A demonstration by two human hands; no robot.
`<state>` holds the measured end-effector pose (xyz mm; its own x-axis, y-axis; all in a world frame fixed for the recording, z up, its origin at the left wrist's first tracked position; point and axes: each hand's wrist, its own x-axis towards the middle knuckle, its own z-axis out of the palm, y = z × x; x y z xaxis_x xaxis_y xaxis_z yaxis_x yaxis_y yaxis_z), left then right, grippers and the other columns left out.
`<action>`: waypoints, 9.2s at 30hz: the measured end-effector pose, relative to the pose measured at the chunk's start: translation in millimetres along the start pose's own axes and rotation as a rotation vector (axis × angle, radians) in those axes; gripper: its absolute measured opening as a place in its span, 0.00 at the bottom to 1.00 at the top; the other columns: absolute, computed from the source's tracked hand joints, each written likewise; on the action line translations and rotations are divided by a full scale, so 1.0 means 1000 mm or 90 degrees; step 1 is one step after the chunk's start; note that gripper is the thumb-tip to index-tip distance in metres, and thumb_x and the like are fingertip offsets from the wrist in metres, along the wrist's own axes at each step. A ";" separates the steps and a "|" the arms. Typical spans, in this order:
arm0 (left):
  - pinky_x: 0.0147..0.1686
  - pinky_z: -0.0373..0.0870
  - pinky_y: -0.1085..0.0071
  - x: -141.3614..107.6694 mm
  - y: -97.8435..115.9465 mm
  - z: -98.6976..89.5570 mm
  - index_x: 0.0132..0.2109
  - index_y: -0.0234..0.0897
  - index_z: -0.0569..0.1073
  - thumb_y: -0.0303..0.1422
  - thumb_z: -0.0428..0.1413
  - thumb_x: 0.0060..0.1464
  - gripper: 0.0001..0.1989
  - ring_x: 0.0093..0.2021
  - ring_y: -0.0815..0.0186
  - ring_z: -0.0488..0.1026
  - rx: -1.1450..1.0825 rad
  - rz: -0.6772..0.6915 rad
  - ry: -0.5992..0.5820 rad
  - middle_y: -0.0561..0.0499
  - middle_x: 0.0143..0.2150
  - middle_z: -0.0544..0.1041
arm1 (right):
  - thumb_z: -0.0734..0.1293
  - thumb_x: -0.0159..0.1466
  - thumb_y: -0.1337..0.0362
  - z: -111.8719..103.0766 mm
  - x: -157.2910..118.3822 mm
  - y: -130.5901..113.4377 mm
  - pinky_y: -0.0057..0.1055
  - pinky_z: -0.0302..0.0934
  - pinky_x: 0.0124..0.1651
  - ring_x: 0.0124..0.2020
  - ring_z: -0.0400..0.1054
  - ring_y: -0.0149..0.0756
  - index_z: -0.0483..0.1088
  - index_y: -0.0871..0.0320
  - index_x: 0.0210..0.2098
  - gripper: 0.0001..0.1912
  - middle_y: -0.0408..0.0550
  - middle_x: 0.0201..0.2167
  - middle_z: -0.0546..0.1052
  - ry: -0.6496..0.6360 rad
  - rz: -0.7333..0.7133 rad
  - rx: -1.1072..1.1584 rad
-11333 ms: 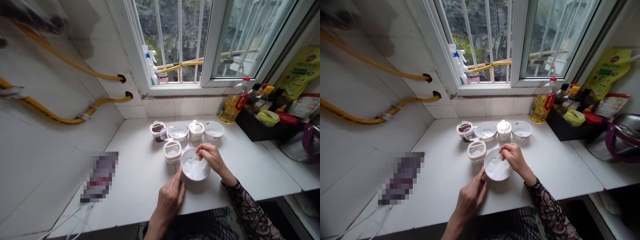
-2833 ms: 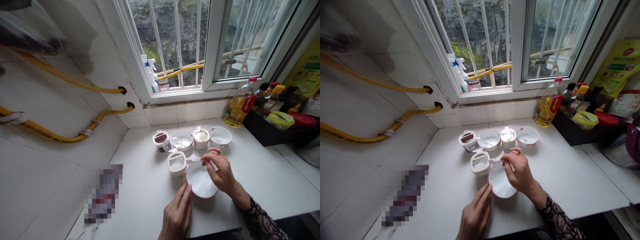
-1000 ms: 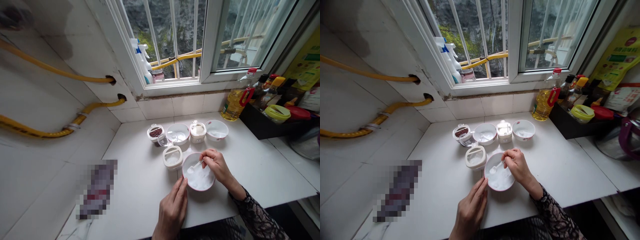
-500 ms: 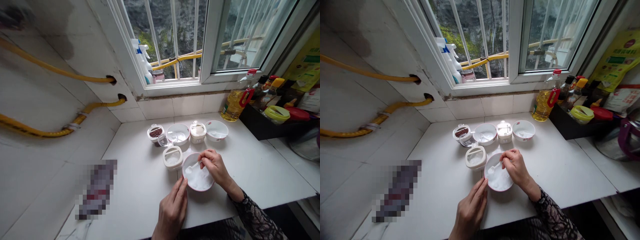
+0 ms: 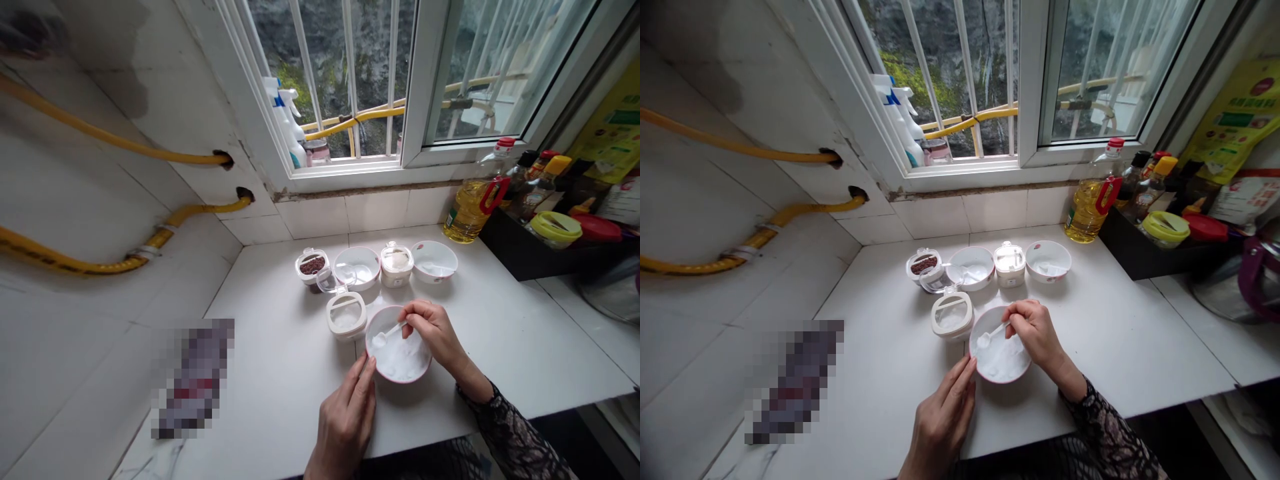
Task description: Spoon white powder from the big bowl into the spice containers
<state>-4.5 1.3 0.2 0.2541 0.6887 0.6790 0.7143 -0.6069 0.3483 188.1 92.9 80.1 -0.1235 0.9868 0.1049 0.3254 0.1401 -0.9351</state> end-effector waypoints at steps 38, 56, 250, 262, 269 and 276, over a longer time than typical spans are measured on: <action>0.51 0.75 0.71 0.004 0.003 -0.001 0.69 0.32 0.56 0.20 0.48 0.63 0.28 0.56 0.60 0.75 0.008 -0.007 -0.008 0.38 0.54 0.76 | 0.57 0.59 0.76 0.004 -0.005 0.004 0.43 0.57 0.52 0.24 0.65 0.33 0.67 0.56 0.30 0.11 0.41 0.21 0.73 -0.098 -0.371 -0.299; 0.52 0.75 0.69 0.000 0.001 0.001 0.68 0.30 0.57 0.19 0.50 0.62 0.29 0.56 0.59 0.74 -0.001 -0.005 -0.005 0.36 0.54 0.75 | 0.57 0.58 0.75 -0.005 -0.005 0.002 0.41 0.59 0.52 0.26 0.65 0.35 0.68 0.54 0.25 0.13 0.38 0.16 0.71 -0.065 -0.229 -0.155; 0.40 0.79 0.69 0.035 -0.012 -0.010 0.58 0.26 0.67 0.33 0.51 0.66 0.18 0.45 0.58 0.80 0.136 0.109 -0.039 0.36 0.48 0.80 | 0.59 0.57 0.65 -0.009 0.002 0.004 0.33 0.56 0.35 0.29 0.64 0.39 0.69 0.54 0.22 0.10 0.42 0.15 0.67 0.073 -0.082 -0.046; 0.33 0.78 0.70 0.061 -0.037 -0.014 0.56 0.24 0.69 0.38 0.50 0.66 0.20 0.39 0.59 0.81 0.123 0.247 -0.074 0.35 0.44 0.80 | 0.59 0.57 0.64 -0.014 0.005 0.010 0.30 0.54 0.28 0.21 0.59 0.33 0.69 0.56 0.23 0.09 0.40 0.15 0.66 0.076 -0.055 0.028; 0.40 0.79 0.68 0.062 -0.049 -0.009 0.56 0.26 0.69 0.37 0.52 0.66 0.19 0.44 0.59 0.80 0.035 0.262 -0.038 0.37 0.44 0.81 | 0.60 0.56 0.63 -0.014 0.005 0.012 0.29 0.53 0.26 0.20 0.58 0.32 0.69 0.57 0.23 0.09 0.40 0.14 0.65 0.071 -0.032 0.072; 0.41 0.79 0.69 0.062 -0.051 -0.007 0.54 0.26 0.69 0.38 0.52 0.65 0.19 0.44 0.60 0.80 0.000 0.256 -0.032 0.37 0.43 0.81 | 0.61 0.54 0.63 -0.014 0.008 0.014 0.28 0.52 0.25 0.19 0.58 0.30 0.69 0.58 0.23 0.09 0.39 0.14 0.65 0.073 0.001 0.126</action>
<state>-29.8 72.3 28.6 0.5452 0.4154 0.7281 0.5519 -0.8317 0.0613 204.9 103.8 73.0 -0.0118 0.9913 0.1312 0.1345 0.1315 -0.9821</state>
